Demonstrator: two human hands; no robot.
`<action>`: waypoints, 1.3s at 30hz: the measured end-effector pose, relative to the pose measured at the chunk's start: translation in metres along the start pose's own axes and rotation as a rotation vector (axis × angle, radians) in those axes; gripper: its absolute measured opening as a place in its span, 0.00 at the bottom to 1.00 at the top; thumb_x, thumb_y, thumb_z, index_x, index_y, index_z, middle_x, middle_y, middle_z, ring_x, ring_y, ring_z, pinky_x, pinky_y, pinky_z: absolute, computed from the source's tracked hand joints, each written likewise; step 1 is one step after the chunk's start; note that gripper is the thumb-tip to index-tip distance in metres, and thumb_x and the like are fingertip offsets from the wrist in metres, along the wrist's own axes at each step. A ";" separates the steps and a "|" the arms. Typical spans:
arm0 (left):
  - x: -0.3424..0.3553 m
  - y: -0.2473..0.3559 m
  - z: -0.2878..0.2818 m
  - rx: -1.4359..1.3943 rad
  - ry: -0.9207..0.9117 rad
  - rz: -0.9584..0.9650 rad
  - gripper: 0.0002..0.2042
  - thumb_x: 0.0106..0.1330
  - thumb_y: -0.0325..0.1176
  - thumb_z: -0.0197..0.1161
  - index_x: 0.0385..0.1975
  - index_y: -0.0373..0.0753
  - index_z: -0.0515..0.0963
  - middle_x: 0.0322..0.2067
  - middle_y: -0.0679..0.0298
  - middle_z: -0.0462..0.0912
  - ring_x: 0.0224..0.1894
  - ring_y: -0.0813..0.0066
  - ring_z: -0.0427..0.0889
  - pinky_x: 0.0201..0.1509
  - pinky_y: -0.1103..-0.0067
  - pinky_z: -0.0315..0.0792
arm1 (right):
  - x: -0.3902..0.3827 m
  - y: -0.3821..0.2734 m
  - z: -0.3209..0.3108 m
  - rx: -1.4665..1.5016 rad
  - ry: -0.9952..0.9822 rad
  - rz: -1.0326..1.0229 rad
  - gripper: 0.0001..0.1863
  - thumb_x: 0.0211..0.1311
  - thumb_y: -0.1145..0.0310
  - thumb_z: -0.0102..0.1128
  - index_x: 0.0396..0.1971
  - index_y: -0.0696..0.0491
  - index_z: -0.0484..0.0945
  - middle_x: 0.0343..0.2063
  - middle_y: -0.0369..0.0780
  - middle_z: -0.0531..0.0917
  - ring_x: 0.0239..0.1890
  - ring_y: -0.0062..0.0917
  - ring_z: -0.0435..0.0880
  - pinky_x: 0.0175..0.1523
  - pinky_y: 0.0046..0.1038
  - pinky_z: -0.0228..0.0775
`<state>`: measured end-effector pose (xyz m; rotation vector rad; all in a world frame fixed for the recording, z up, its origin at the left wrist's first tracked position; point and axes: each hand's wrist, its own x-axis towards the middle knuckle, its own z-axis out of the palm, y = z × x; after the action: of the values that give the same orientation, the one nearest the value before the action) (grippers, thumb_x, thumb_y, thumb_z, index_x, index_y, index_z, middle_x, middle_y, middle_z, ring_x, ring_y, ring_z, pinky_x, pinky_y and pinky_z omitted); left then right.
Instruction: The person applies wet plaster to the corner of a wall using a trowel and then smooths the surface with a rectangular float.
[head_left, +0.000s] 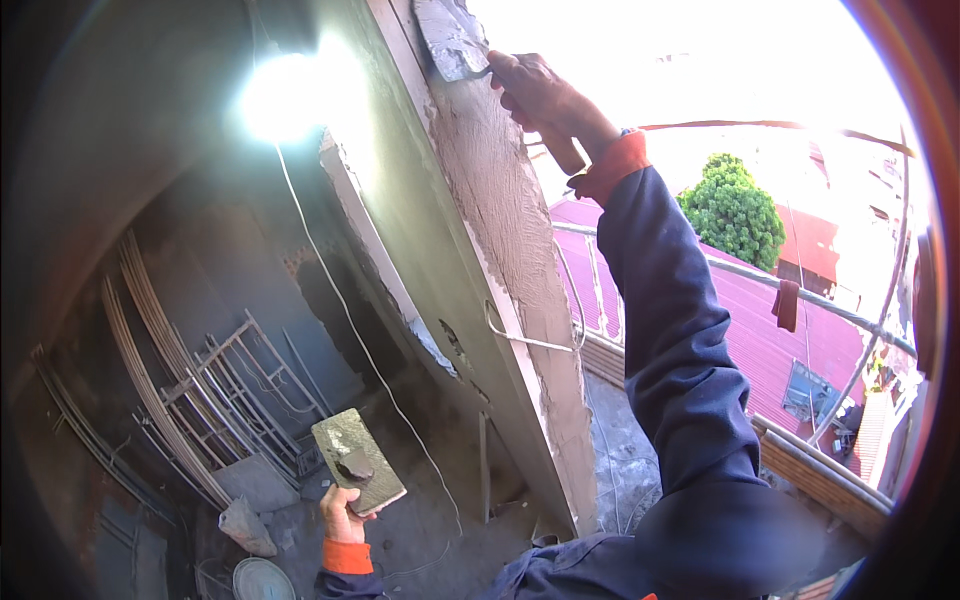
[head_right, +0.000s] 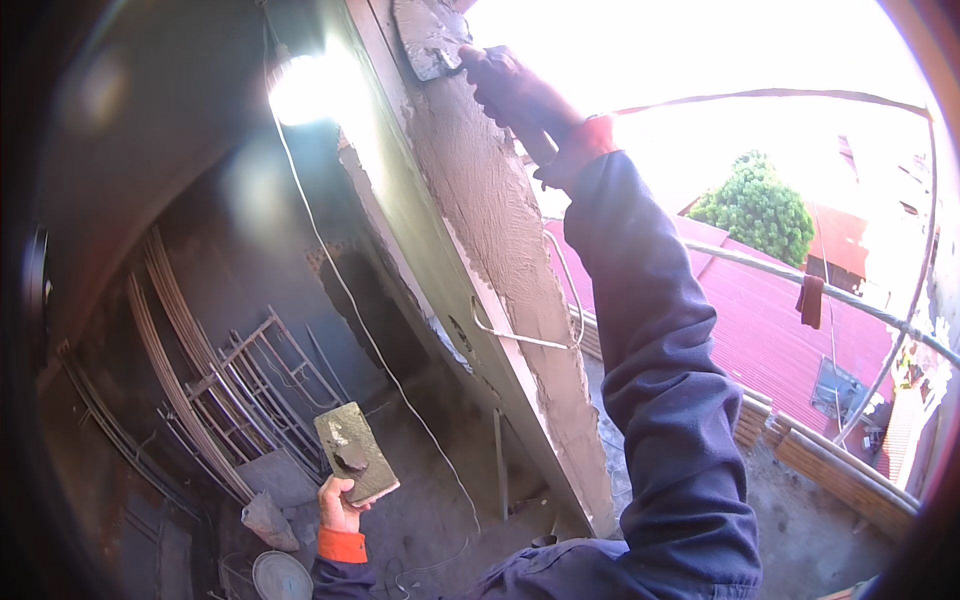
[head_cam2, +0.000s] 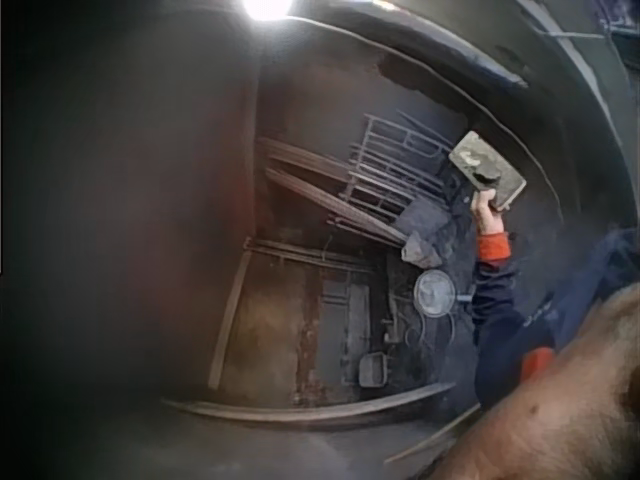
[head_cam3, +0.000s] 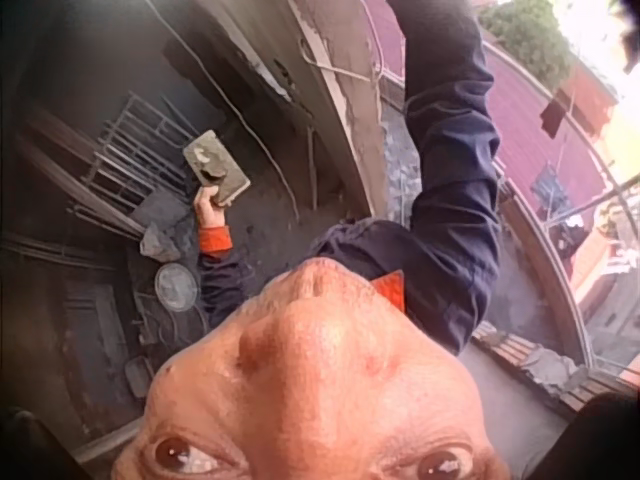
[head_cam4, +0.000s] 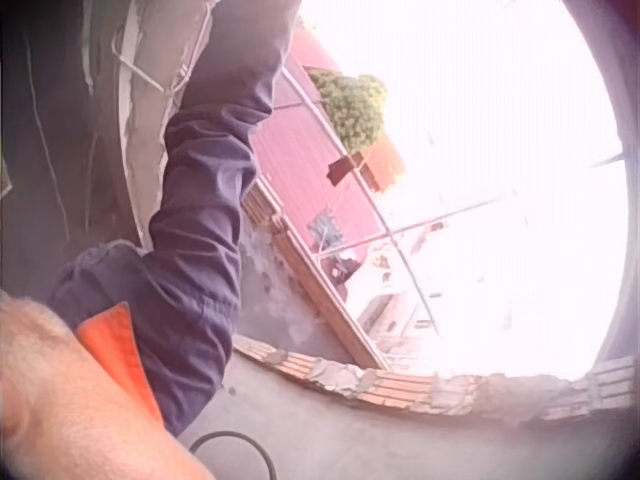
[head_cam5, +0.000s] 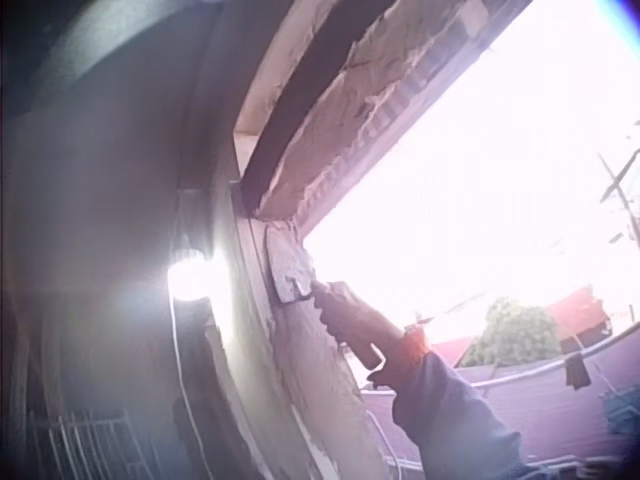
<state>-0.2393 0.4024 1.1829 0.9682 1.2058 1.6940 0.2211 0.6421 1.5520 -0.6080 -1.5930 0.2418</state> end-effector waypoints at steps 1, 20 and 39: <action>0.003 0.000 -0.006 0.005 0.008 -0.009 0.19 0.53 0.32 0.56 0.44 0.29 0.75 0.33 0.53 0.83 0.23 0.63 0.84 0.17 0.76 0.76 | -0.003 -0.003 -0.001 -0.006 -0.016 -0.003 0.29 0.73 0.45 0.42 0.41 0.60 0.76 0.19 0.37 0.73 0.14 0.20 0.73 0.17 0.25 0.68; 0.036 -0.010 -0.006 0.047 0.029 -0.060 0.12 0.54 0.34 0.58 0.36 0.35 0.77 0.29 0.58 0.83 0.21 0.66 0.82 0.16 0.77 0.75 | -0.052 0.020 0.013 0.017 -0.026 0.102 0.28 0.72 0.46 0.41 0.38 0.60 0.75 0.17 0.36 0.71 0.12 0.19 0.70 0.17 0.26 0.66; 0.031 -0.006 0.004 -0.011 0.029 -0.077 0.10 0.54 0.33 0.58 0.34 0.35 0.76 0.27 0.57 0.82 0.20 0.65 0.81 0.17 0.76 0.75 | 0.027 -0.017 -0.010 -0.262 0.044 0.121 0.28 0.73 0.45 0.43 0.34 0.59 0.74 0.17 0.37 0.71 0.11 0.25 0.73 0.13 0.27 0.69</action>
<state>-0.2461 0.4337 1.1823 0.8826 1.2356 1.6576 0.2264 0.6400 1.5848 -0.9082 -1.5592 0.1085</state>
